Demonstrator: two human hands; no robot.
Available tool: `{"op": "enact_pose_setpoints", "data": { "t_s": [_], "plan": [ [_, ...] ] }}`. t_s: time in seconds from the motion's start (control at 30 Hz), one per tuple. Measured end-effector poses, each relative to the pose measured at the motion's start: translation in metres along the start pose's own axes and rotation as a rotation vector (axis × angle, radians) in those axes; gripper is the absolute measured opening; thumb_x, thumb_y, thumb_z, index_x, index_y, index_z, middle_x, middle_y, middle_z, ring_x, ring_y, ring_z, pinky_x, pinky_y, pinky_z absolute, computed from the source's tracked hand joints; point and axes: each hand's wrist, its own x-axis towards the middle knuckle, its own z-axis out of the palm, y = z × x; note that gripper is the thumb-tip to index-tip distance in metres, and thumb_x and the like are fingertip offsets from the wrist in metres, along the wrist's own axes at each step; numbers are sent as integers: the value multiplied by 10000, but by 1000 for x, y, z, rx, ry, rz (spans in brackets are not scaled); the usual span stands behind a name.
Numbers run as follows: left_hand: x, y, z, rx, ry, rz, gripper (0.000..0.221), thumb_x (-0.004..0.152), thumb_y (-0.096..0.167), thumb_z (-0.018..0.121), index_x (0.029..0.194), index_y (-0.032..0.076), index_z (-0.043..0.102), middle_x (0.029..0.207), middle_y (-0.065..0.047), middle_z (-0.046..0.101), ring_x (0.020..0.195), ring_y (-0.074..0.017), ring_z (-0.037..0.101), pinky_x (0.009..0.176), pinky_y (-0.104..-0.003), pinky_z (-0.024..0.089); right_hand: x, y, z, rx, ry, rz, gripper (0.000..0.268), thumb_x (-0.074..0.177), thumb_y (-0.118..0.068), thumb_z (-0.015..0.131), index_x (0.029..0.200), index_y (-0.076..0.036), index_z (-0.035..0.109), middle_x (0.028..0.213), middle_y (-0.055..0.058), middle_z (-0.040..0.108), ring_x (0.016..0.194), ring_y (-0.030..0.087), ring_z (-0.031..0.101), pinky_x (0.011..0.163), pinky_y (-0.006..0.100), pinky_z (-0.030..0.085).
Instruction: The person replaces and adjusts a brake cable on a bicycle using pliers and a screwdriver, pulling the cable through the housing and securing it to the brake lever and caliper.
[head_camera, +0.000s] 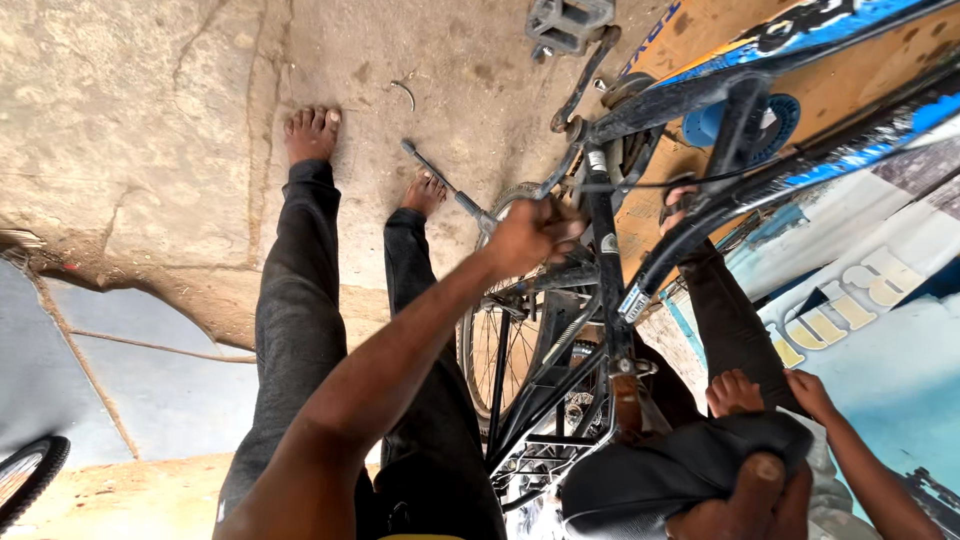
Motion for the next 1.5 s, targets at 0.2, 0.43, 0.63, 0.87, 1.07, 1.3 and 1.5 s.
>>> {"op": "enact_pose_setpoints", "data": {
  "t_s": [0.2,0.43,0.63,0.87,1.07,1.3,1.5],
  "plan": [
    [33,58,37,-62,166,609,115,937,7,664,1048,34,681,904,-49,713,753,-174,698,659,-365,584,37,25,-18,-290,-207,107,264,1088,-188,650,963,35,715,825,127,662,709,209,636,724,328,529],
    [55,120,35,29,166,604,149,1037,189,615,1079,49,639,799,-98,679,644,-202,687,640,-387,543,55,37,-2,-319,-332,-135,317,912,-43,610,1207,-131,687,1072,71,698,837,201,705,728,331,556],
    [73,125,51,94,67,647,190,1017,227,612,1081,50,636,815,-123,716,759,-240,738,706,-415,544,91,9,46,-297,-540,-512,253,931,-148,649,1181,-157,688,1061,68,713,979,244,698,826,358,553],
    [76,110,50,159,93,585,231,1041,272,574,1050,45,612,787,-153,669,749,-313,689,724,-465,517,147,-23,44,-340,-549,-448,317,939,-171,635,1255,-146,647,1103,77,717,1016,249,698,856,375,546],
    [75,112,47,169,103,520,246,1036,284,552,1016,43,595,714,-142,639,663,-296,649,661,-452,497,173,-44,33,-332,-552,-417,387,947,-193,622,1329,-135,605,1146,85,721,1052,254,698,885,392,540],
    [81,98,51,139,108,540,272,1069,292,547,938,58,591,672,-105,590,627,-248,614,655,-435,486,168,-32,36,-388,-565,-323,464,942,-272,628,1388,-156,575,1153,96,736,1062,263,720,884,423,555],
    [84,90,48,54,122,562,268,1060,301,540,949,59,571,650,-61,562,610,-174,576,613,-402,481,148,-35,54,-949,-629,-280,324,1013,-432,544,1300,-307,629,1070,15,771,987,253,745,844,480,555]
  ]
}}
